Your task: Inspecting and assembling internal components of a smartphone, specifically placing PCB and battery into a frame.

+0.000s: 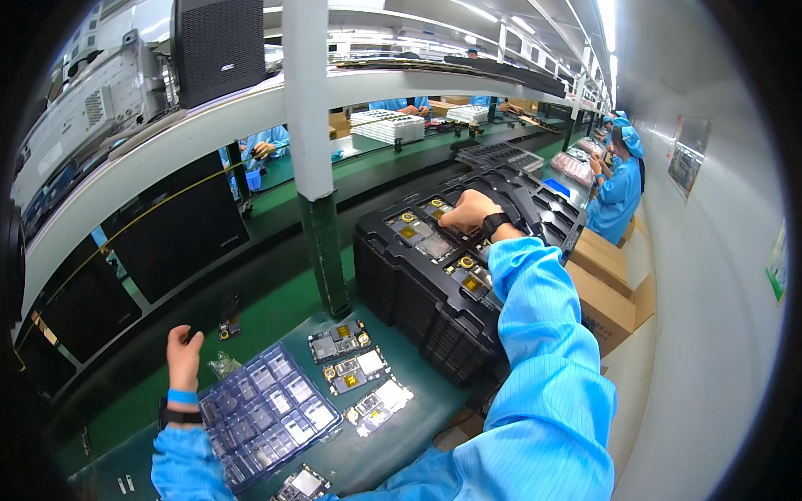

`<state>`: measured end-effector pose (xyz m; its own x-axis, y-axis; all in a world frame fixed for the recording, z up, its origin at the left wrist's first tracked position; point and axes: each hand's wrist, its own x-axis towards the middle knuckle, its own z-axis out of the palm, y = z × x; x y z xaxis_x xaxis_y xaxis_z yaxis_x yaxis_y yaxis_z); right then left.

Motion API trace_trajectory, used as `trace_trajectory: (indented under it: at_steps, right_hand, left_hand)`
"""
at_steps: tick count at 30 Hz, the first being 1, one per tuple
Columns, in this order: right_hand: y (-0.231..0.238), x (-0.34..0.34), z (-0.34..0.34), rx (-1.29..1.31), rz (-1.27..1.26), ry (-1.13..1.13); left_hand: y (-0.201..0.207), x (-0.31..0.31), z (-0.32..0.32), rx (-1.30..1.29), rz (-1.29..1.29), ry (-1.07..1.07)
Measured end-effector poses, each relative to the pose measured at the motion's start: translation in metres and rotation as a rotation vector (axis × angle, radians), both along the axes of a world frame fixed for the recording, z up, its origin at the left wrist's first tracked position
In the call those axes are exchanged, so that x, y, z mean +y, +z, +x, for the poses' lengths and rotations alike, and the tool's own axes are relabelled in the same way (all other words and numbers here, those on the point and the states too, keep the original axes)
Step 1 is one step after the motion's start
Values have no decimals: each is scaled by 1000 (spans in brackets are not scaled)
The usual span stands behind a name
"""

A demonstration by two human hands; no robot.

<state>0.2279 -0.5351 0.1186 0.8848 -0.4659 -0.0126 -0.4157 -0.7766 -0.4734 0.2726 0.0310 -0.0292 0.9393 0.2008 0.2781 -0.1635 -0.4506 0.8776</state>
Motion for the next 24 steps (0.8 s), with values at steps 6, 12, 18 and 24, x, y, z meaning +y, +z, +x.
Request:
trace_trajectory:
  at_steps: [6, 12, 18, 24]
  right_hand:
    - [-2, 5, 0, 31, -185, -29]
    - [-15, -3, -5, -52, -83, 60]
    - [-17, -9, -17, -609, -248, 15]
    - [27, 58, -76, -793, -10, 169]
  left_hand:
    - [-27, -57, 64, 388, 498, 202]
    - [-41, -76, 72, 593, 696, 273]
    - [-21, -85, 86, 672, 677, 233]
    - [-59, -77, 96, 195, 286, 285]
